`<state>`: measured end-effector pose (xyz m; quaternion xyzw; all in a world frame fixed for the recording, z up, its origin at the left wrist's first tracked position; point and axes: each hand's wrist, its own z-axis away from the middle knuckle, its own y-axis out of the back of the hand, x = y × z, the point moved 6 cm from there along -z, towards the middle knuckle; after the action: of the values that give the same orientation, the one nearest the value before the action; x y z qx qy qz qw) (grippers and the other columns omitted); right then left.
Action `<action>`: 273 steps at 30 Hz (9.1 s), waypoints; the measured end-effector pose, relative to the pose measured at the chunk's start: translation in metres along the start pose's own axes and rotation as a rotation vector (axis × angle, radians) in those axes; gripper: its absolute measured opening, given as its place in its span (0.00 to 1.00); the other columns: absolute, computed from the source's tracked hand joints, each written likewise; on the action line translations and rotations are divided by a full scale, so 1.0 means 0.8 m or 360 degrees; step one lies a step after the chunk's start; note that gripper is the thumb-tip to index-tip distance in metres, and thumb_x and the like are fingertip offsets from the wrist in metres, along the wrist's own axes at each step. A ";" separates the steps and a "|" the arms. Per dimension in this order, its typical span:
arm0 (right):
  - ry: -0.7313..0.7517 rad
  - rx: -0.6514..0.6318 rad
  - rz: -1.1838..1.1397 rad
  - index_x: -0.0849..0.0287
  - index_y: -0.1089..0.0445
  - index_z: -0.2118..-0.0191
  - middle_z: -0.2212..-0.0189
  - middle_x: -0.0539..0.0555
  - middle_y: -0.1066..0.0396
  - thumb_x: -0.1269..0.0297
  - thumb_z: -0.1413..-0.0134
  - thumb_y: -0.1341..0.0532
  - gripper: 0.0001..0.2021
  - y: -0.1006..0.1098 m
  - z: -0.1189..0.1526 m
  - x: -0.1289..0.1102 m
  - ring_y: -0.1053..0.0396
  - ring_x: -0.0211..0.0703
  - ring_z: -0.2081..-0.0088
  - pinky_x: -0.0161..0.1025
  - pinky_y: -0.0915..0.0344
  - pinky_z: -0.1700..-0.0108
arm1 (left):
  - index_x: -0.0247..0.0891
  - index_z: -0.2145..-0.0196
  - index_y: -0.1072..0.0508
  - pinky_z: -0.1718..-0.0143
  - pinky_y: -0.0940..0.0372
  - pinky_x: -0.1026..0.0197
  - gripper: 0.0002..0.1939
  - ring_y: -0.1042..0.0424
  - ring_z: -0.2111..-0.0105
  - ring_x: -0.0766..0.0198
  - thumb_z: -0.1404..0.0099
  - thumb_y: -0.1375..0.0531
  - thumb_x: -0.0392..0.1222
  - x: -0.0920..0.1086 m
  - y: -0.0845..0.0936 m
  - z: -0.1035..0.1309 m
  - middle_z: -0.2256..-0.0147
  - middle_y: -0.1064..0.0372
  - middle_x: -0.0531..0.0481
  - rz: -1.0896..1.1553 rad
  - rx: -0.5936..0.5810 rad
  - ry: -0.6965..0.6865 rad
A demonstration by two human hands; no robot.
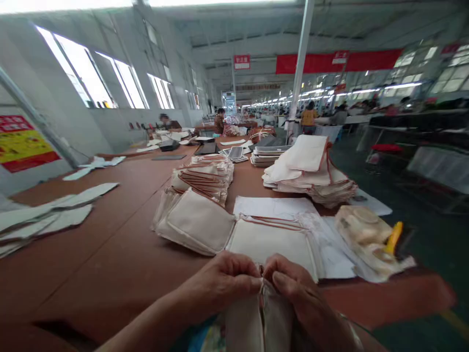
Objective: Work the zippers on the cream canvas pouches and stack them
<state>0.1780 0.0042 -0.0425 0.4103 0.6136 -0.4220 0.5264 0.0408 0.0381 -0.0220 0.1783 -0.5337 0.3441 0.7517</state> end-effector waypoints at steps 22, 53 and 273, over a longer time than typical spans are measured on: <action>-0.0159 -0.0032 0.0015 0.60 0.40 0.70 0.75 0.46 0.44 0.58 0.42 0.39 0.12 -0.025 -0.012 0.024 0.50 0.36 0.71 0.34 0.50 0.71 | 0.31 0.73 0.29 0.73 0.48 0.65 0.16 0.44 0.76 0.69 0.48 0.32 0.47 -0.015 0.023 -0.003 0.77 0.37 0.52 -0.0183 0.0032 -0.0034; 0.0016 0.0053 -0.0233 0.60 0.31 0.70 0.73 0.48 0.36 0.71 0.47 0.38 0.02 -0.031 0.000 0.016 0.42 0.36 0.70 0.33 0.44 0.67 | 0.32 0.73 0.31 0.75 0.53 0.66 0.04 0.49 0.74 0.70 0.47 0.42 0.37 -0.015 0.002 0.006 0.75 0.43 0.55 -0.0329 -0.0238 -0.0075; -0.0404 0.0023 -0.0696 0.67 0.26 0.69 0.75 0.51 0.32 0.57 0.45 0.33 0.14 -0.025 -0.002 0.043 0.41 0.32 0.75 0.30 0.47 0.73 | 0.36 0.70 0.31 0.74 0.36 0.61 0.10 0.35 0.75 0.61 0.34 0.48 0.30 0.025 -0.025 0.045 0.73 0.36 0.50 -0.2361 0.0538 -0.1278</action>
<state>0.1551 0.0020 -0.0752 0.2154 0.6138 -0.5782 0.4925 0.0339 0.0077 0.0114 0.6988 -0.4463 -0.2505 0.4997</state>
